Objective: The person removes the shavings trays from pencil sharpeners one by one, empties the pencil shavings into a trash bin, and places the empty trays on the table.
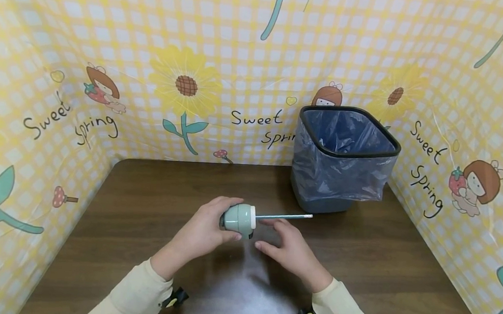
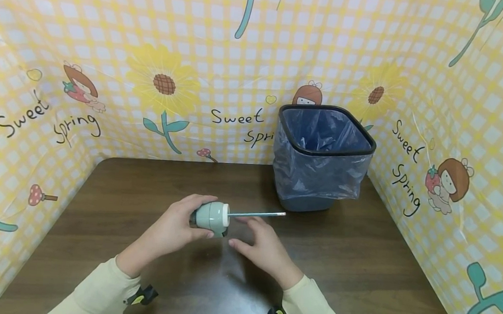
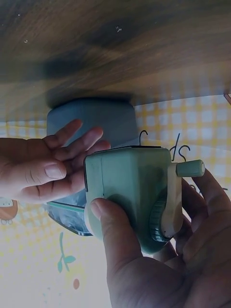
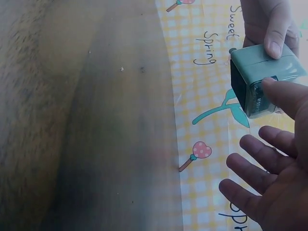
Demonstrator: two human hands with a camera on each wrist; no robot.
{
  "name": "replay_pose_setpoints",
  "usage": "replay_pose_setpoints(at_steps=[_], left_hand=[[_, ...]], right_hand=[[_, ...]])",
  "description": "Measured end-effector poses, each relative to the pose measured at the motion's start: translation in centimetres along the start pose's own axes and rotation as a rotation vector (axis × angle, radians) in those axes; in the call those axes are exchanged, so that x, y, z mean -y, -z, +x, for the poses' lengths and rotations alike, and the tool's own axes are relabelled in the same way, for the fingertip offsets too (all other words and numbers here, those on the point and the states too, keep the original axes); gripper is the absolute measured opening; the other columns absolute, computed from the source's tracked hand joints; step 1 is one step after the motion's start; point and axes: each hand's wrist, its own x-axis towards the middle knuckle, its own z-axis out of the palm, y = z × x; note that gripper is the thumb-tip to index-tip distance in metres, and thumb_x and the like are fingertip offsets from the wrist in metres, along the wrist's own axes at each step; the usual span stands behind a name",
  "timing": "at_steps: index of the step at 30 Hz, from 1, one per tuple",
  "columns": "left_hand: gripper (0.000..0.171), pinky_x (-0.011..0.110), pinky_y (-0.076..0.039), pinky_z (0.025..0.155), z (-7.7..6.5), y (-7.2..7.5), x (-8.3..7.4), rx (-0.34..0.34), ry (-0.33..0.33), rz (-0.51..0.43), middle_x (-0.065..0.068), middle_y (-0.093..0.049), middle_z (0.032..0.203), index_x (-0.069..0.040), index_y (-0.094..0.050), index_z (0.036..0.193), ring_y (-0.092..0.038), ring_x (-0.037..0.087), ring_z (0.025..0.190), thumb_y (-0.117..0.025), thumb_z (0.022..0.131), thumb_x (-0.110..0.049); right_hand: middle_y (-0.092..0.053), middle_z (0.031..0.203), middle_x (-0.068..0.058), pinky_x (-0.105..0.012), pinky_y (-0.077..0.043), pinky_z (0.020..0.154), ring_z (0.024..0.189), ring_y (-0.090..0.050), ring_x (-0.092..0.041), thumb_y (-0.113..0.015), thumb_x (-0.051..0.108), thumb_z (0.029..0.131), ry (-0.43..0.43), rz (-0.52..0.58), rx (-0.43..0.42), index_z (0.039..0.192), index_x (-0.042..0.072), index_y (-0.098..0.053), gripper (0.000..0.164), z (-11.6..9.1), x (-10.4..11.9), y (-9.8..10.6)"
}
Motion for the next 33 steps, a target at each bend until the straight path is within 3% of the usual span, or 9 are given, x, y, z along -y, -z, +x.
replay_pose_setpoints(at_steps=[9,21,33], left_hand=[[0.075,0.039,-0.055,0.088,-0.09,0.14,-0.32,0.004,0.010,-0.007,-0.001,-0.062,0.131,-0.020,-0.058,0.142,-0.062,0.019,0.104,-0.093,0.076,-0.018],[0.076,0.037,-0.054,0.086,-0.31,0.17,-0.63,0.015,0.005,-0.030,-0.003,-0.062,0.132,-0.021,-0.058,0.142,-0.062,0.018,0.103,-0.093,0.075,-0.020],[0.077,0.037,-0.055,0.087,-0.31,-0.02,-0.85,0.017,-0.018,-0.030,-0.003,-0.062,0.134,-0.020,-0.058,0.143,-0.062,0.017,0.104,-0.093,0.075,-0.020]], right_hand=[[-0.070,0.128,-0.010,-0.051,-0.047,0.105,0.124,-0.061,-0.028,-0.083,0.029,0.087,-0.057,0.090,-0.007,0.129,0.008,-0.068,0.050,0.48,0.49,0.22],[-0.065,0.137,0.004,-0.051,-0.047,0.107,0.129,-0.058,-0.018,-0.085,0.027,0.086,-0.034,0.205,0.007,0.139,0.016,-0.063,0.058,0.81,0.18,-0.51],[-0.064,0.136,0.004,-0.051,-0.048,0.106,0.128,-0.058,-0.017,-0.087,0.025,0.084,-0.013,0.244,0.008,0.137,0.017,-0.064,0.059,0.87,0.22,-0.66]])
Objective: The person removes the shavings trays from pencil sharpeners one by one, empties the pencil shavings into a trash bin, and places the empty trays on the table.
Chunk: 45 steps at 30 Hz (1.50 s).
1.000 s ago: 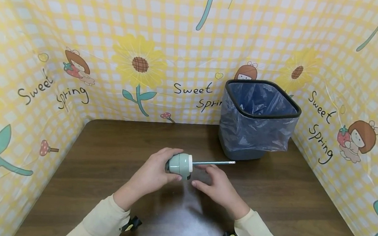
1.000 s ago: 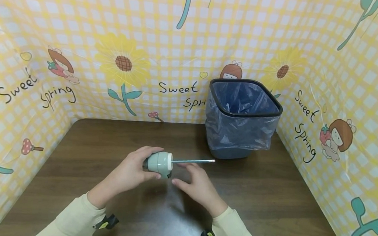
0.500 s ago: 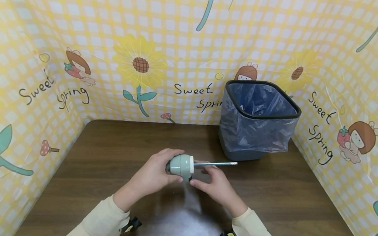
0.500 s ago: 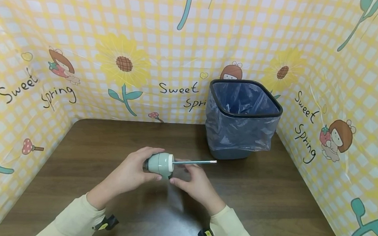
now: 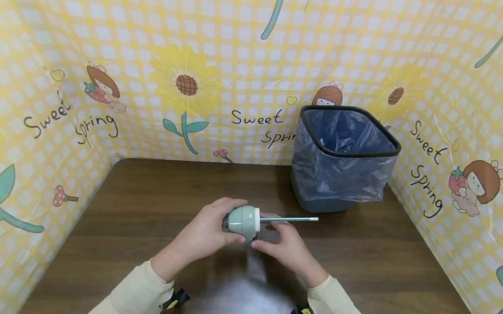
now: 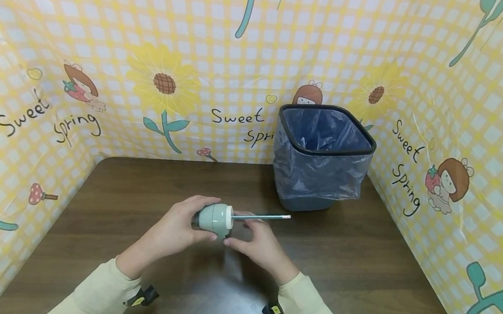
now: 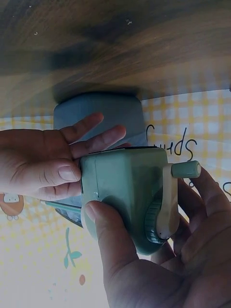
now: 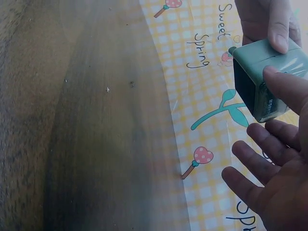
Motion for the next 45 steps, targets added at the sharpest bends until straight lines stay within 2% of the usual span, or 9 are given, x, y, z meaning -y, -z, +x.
replay_pose_setpoints(at_steps=[4,19,27,45], left_hand=[[0.077,0.036,-0.054,0.087,-0.02,-0.02,-0.07,0.001,-0.004,0.004,-0.003,-0.062,0.134,-0.020,-0.058,0.143,-0.062,0.016,0.105,-0.093,0.075,-0.019],[0.077,0.037,-0.055,0.088,-0.04,0.15,-0.26,0.010,-0.003,-0.002,-0.002,-0.061,0.136,-0.019,-0.058,0.144,-0.062,0.017,0.105,-0.093,0.075,-0.019],[0.077,0.036,-0.054,0.087,0.01,0.06,0.06,0.017,0.000,-0.015,-0.002,-0.061,0.136,-0.018,-0.058,0.144,-0.062,0.016,0.105,-0.094,0.075,-0.019],[0.077,0.036,-0.054,0.088,0.10,0.42,0.20,0.047,-0.016,-0.011,-0.002,-0.061,0.134,-0.019,-0.057,0.144,-0.061,0.017,0.106,-0.094,0.075,-0.019]], right_hand=[[-0.065,0.134,0.004,-0.052,-0.047,0.105,0.126,-0.058,-0.016,-0.087,0.024,0.083,0.000,0.002,0.008,0.136,0.018,-0.064,0.058,0.05,0.13,-0.10],[-0.064,0.134,0.003,-0.045,-0.049,0.105,0.125,-0.058,-0.016,-0.089,0.023,0.081,-0.004,0.015,-0.011,0.135,0.017,-0.064,0.060,0.09,0.37,-0.25],[-0.063,0.135,-0.001,-0.050,-0.049,0.105,0.121,-0.060,-0.019,-0.089,0.017,0.081,0.031,0.050,-0.033,0.136,0.015,-0.063,0.060,0.13,0.68,-0.48],[-0.060,0.136,0.006,-0.052,-0.043,0.110,0.129,-0.056,-0.018,-0.088,0.027,0.082,0.005,0.006,-0.034,0.137,0.021,-0.060,0.061,-0.09,0.54,-0.26]])
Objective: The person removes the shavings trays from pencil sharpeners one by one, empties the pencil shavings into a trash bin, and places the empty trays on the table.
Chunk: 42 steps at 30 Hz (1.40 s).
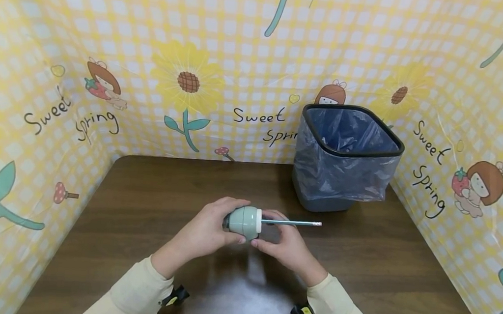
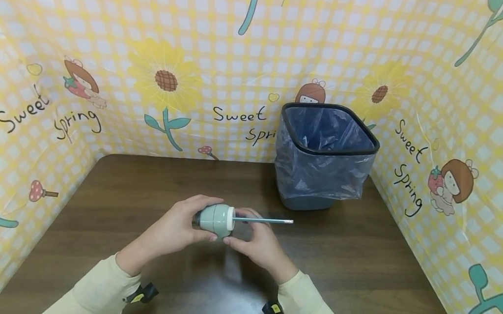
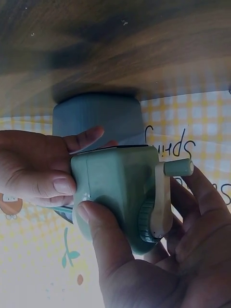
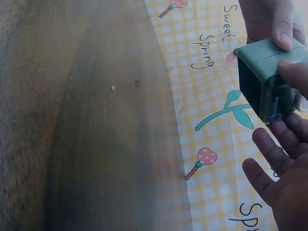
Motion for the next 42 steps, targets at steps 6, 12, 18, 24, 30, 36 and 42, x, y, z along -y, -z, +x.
replay_pose_setpoints(at_steps=[6,12,18,24,30,36,42], left_hand=[[0.075,0.036,-0.053,0.088,0.06,0.15,-0.16,-0.005,0.001,-0.007,-0.003,-0.063,0.131,-0.020,-0.060,0.140,-0.061,0.016,0.104,-0.094,0.074,-0.020],[0.073,0.036,-0.054,0.087,-0.04,0.13,-0.29,-0.003,0.002,-0.002,-0.004,-0.063,0.129,-0.018,-0.061,0.138,-0.061,0.016,0.103,-0.094,0.074,-0.018],[0.072,0.035,-0.053,0.087,-0.15,0.06,-0.35,0.010,-0.014,-0.004,-0.005,-0.063,0.127,-0.018,-0.061,0.137,-0.061,0.015,0.102,-0.094,0.074,-0.019],[0.071,0.034,-0.052,0.086,0.04,0.23,-0.38,0.018,-0.058,0.009,-0.007,-0.064,0.125,-0.021,-0.062,0.137,-0.060,0.013,0.101,-0.095,0.073,-0.020],[0.073,0.035,-0.052,0.088,0.02,0.25,-0.44,0.026,-0.064,0.004,-0.005,-0.064,0.129,-0.021,-0.062,0.138,-0.060,0.014,0.104,-0.095,0.073,-0.020],[0.073,0.035,-0.052,0.088,-0.05,0.09,-0.51,0.024,-0.061,-0.003,-0.005,-0.064,0.131,-0.019,-0.063,0.138,-0.060,0.014,0.104,-0.095,0.073,-0.020],[0.073,0.035,-0.052,0.089,-0.07,0.12,-0.41,0.032,-0.062,0.001,-0.005,-0.064,0.133,-0.018,-0.062,0.139,-0.060,0.014,0.106,-0.095,0.073,-0.022]], right_hand=[[-0.060,0.134,0.008,-0.051,-0.042,0.111,0.129,-0.055,-0.016,-0.088,0.026,0.083,0.000,0.026,-0.001,0.135,0.023,-0.060,0.060,0.02,0.00,0.08],[-0.058,0.134,0.005,-0.046,-0.042,0.112,0.129,-0.054,-0.016,-0.087,0.025,0.084,0.033,0.031,0.030,0.136,0.019,-0.058,0.060,0.05,0.04,-0.06],[-0.059,0.133,0.009,-0.046,-0.040,0.113,0.127,-0.054,-0.014,-0.088,0.027,0.083,0.010,0.045,0.045,0.134,0.023,-0.058,0.059,-0.01,-0.16,0.09],[-0.059,0.132,0.011,-0.041,-0.039,0.111,0.124,-0.054,-0.013,-0.089,0.029,0.081,0.011,0.058,0.054,0.131,0.026,-0.059,0.058,-0.06,-0.33,0.40],[-0.061,0.127,0.009,-0.034,-0.042,0.108,0.120,-0.056,-0.015,-0.090,0.026,0.080,0.041,0.055,0.036,0.126,0.022,-0.061,0.054,-0.09,-0.07,0.50],[-0.060,0.126,0.010,-0.038,-0.042,0.109,0.120,-0.055,-0.013,-0.090,0.026,0.079,0.026,0.027,0.025,0.126,0.023,-0.061,0.056,-0.32,-0.04,0.43],[-0.060,0.128,0.010,-0.039,-0.042,0.109,0.121,-0.055,-0.014,-0.090,0.025,0.078,0.031,0.008,0.027,0.127,0.023,-0.060,0.057,-0.38,0.15,0.47]])
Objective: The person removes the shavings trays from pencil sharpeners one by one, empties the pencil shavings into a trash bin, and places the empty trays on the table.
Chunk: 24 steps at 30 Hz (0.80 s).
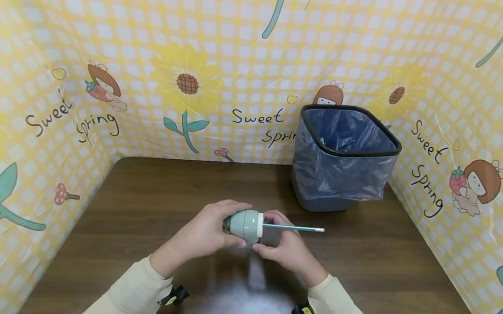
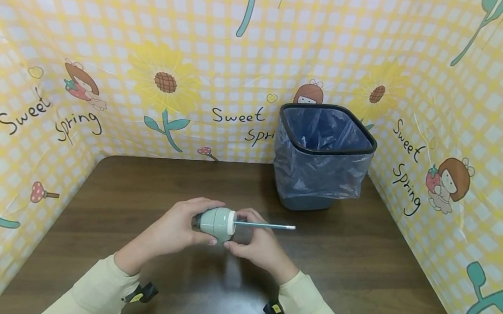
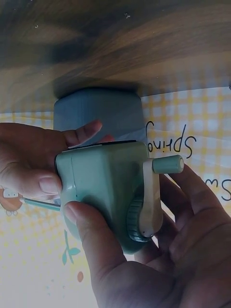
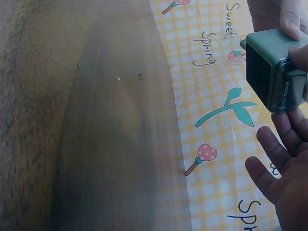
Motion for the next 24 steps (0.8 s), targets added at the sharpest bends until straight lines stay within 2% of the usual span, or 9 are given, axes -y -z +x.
replay_pose_setpoints(at_steps=[11,18,24], left_hand=[[0.072,0.034,-0.052,0.090,-0.13,0.00,0.23,0.012,-0.008,0.001,-0.007,-0.063,0.133,-0.021,-0.062,0.139,-0.060,0.012,0.107,-0.094,0.074,-0.021],[0.072,0.034,-0.052,0.088,-0.22,-0.13,0.24,-0.014,0.013,-0.010,-0.007,-0.064,0.132,-0.023,-0.063,0.137,-0.061,0.013,0.105,-0.095,0.072,-0.021],[0.072,0.034,-0.052,0.087,-0.29,-0.14,0.36,-0.017,0.009,-0.016,-0.008,-0.065,0.131,-0.023,-0.064,0.137,-0.061,0.013,0.103,-0.096,0.072,-0.022]], right_hand=[[-0.061,0.127,0.006,-0.034,-0.043,0.107,0.119,-0.056,-0.016,-0.091,0.016,0.075,0.013,0.008,-0.009,0.126,0.018,-0.061,0.059,0.02,-0.38,-0.42],[-0.060,0.125,0.011,-0.037,-0.043,0.107,0.119,-0.056,-0.012,-0.090,0.023,0.077,0.005,0.007,-0.006,0.124,0.024,-0.061,0.055,0.05,-0.19,-0.26],[-0.061,0.125,0.011,-0.037,-0.043,0.107,0.119,-0.056,-0.012,-0.090,0.023,0.077,0.006,-0.008,0.000,0.125,0.024,-0.061,0.056,0.04,-0.20,-0.21]])
